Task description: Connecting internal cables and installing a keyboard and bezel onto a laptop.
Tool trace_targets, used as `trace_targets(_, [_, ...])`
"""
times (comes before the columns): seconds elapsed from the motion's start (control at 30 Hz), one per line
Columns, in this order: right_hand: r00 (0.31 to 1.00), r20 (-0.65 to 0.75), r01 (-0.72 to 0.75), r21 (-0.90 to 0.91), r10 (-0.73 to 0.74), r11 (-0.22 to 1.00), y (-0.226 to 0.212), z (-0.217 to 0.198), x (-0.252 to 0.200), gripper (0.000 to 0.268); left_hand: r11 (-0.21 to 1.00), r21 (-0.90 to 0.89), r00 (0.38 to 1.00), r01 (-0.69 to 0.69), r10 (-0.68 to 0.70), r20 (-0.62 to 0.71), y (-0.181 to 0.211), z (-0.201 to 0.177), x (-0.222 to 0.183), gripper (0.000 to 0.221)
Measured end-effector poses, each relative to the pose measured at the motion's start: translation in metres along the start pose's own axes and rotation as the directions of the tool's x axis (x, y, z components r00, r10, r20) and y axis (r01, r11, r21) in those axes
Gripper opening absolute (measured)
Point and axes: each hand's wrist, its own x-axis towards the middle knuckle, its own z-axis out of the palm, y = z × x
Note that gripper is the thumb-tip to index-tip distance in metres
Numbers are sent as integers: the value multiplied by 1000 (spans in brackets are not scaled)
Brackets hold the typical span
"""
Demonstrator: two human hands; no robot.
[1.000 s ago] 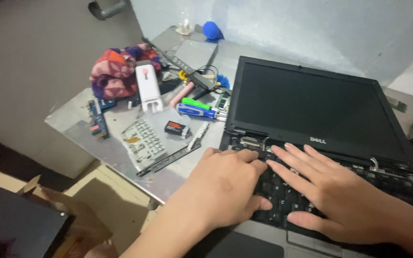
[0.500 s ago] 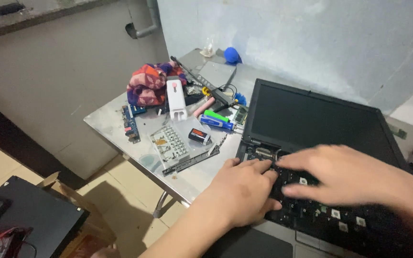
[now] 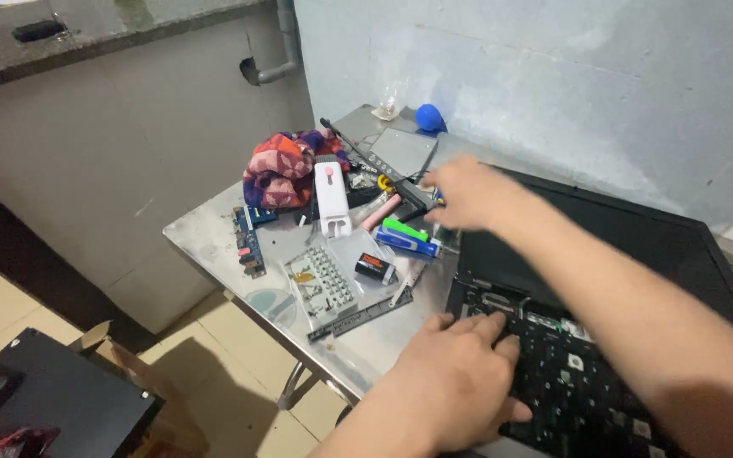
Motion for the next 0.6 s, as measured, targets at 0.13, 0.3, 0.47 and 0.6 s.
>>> trace_targets(0.13, [1000, 12, 23, -88, -22, 996, 1, 32, 22, 61, 998, -27, 994, -51, 48, -96, -4, -4, -8, 69])
trace_targets(0.3, [987, -115, 89, -178, -110, 980, 6, 29, 19, 26, 996, -3, 972, -84, 81, -220, -9, 7, -15, 79])
trace_targets(0.47, [963, -268, 30, 54, -14, 998, 15, -36, -38, 28, 997, -58, 999, -46, 45, -18, -11, 0, -9, 86])
trace_targets(0.6, [780, -607, 58, 315, 154, 947, 67, -62, -110, 22, 986, -167, 988, -4, 30, 153, -14, -21, -10, 86])
